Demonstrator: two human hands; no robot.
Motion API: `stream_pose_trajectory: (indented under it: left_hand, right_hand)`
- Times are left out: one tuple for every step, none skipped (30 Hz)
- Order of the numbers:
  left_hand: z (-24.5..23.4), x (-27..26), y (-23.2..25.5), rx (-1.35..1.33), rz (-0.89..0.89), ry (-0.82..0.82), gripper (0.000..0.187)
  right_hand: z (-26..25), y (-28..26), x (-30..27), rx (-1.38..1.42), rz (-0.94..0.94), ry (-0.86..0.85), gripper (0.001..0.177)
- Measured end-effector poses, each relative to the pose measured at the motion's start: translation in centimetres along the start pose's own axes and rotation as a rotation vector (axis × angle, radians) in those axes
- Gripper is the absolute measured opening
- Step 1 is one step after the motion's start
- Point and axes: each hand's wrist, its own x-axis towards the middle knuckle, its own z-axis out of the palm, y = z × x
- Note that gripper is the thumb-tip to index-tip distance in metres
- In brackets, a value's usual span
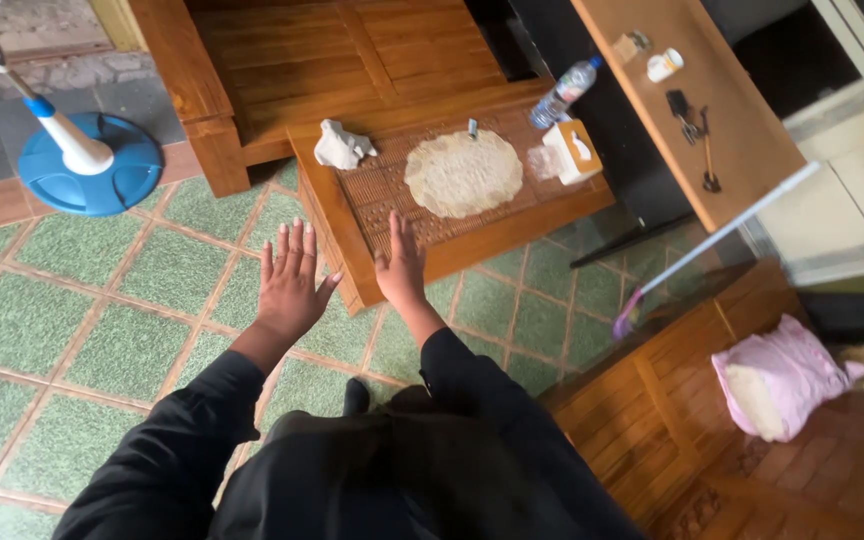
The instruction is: The person wipes a wooden desk with a cloth, moving a mallet, mug, and keys aside to clean around them. They then gather small boxes and packets from a shelf and the desk into a plastic bag and place the bag on a nearby surface.
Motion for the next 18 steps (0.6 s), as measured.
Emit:
stream_pose_trajectory:
  left_hand:
    - [0.1, 0.2, -0.2, -0.01, -0.01, 0.011, 0.086]
    - [0.2, 0.5, -0.4, -0.02, -0.021, 0.022, 0.086]
    - [0.2, 0.7, -0.6, -0.03, -0.037, 0.032, 0.086]
    - [0.3, 0.8, -0.9, -0.044, -0.063, 0.04, 0.086]
    - [0.4, 0.7, -1.1, -0.06, -0.09, 0.047, 0.086]
    - [0.5, 0.6, -1.4, -0.075, -0.117, 0.055, 0.086]
    - [0.7, 0.5, -1.8, -0.076, -0.142, 0.066, 0.086]
    - [0.9, 0.3, -2.2, -0.076, -0.167, 0.077, 0.085]
    - [1.0, -0.1, -2.6, -0.075, -0.187, 0.082, 0.085]
    - [1.1, -0.6, -3.1, -0.084, -0.217, 0.07, 0.085]
    - [1.2, -0.7, -3.7, -0.091, -0.241, 0.063, 0.085]
    - [1.2, -0.9, -4.6, -0.097, -0.266, 0.057, 0.085]
    - [1.3, -0.8, -5.5, -0.076, -0.289, 0.043, 0.086]
    - [1.4, -0.8, -6.5, -0.055, -0.313, 0.029, 0.086]
    - [1.6, -0.8, -7.6, -0.035, -0.336, 0.006, 0.087]
    - [1.9, -0.4, -9.1, -0.024, -0.341, 0.014, 0.087]
    - [2.0, 0.0, -10.8, -0.011, -0.336, 0.019, 0.087]
    - [2.0, 0.6, -12.4, 0.001, -0.331, 0.024, 0.086]
  right_hand:
    - [0.1, 0.0, 0.6, 0.002, -0.026, -0.026, 0.082]
    - [0.1, 0.3, 1.3, 0.005, -0.053, -0.051, 0.081]
    - [0.1, 0.8, 1.9, 0.008, -0.082, -0.082, 0.081]
    - [0.0, 1.6, 2.5, 0.099, -0.111, -0.074, 0.08]
    - [-0.2, 2.7, 2.8, 0.189, -0.137, -0.069, 0.079]
    - [0.0, 3.7, 3.2, 0.28, -0.162, -0.064, 0.078]
    - [0.5, 4.8, 3.9, 0.292, -0.023, -0.141, 0.078]
    - [1.2, 6.0, 4.6, 0.3, 0.116, -0.22, 0.077]
    - [2.2, 7.1, 4.9, 0.306, 0.261, -0.298, 0.077]
    - [3.4, 8.1, 5.2, 0.292, 0.185, -0.272, 0.077]
    - [4.8, 9.0, 5.8, 0.282, 0.107, -0.238, 0.077]
    - [6.2, 9.5, 6.3, 0.273, 0.028, -0.204, 0.077]
    - [7.5, 9.6, 6.9, 0.275, 0.037, -0.233, 0.078]
    - [8.6, 9.3, 7.5, 0.276, 0.046, -0.262, 0.078]
    - [9.6, 8.7, 7.9, 0.279, 0.063, -0.294, 0.079]
    - [10.3, 7.9, 9.0, 0.291, 0.108, -0.342, 0.079]
    - [10.8, 6.9, 10.0, 0.307, 0.16, -0.384, 0.08]
    - [11.3, 5.9, 11.2, 0.322, 0.21, -0.428, 0.08]
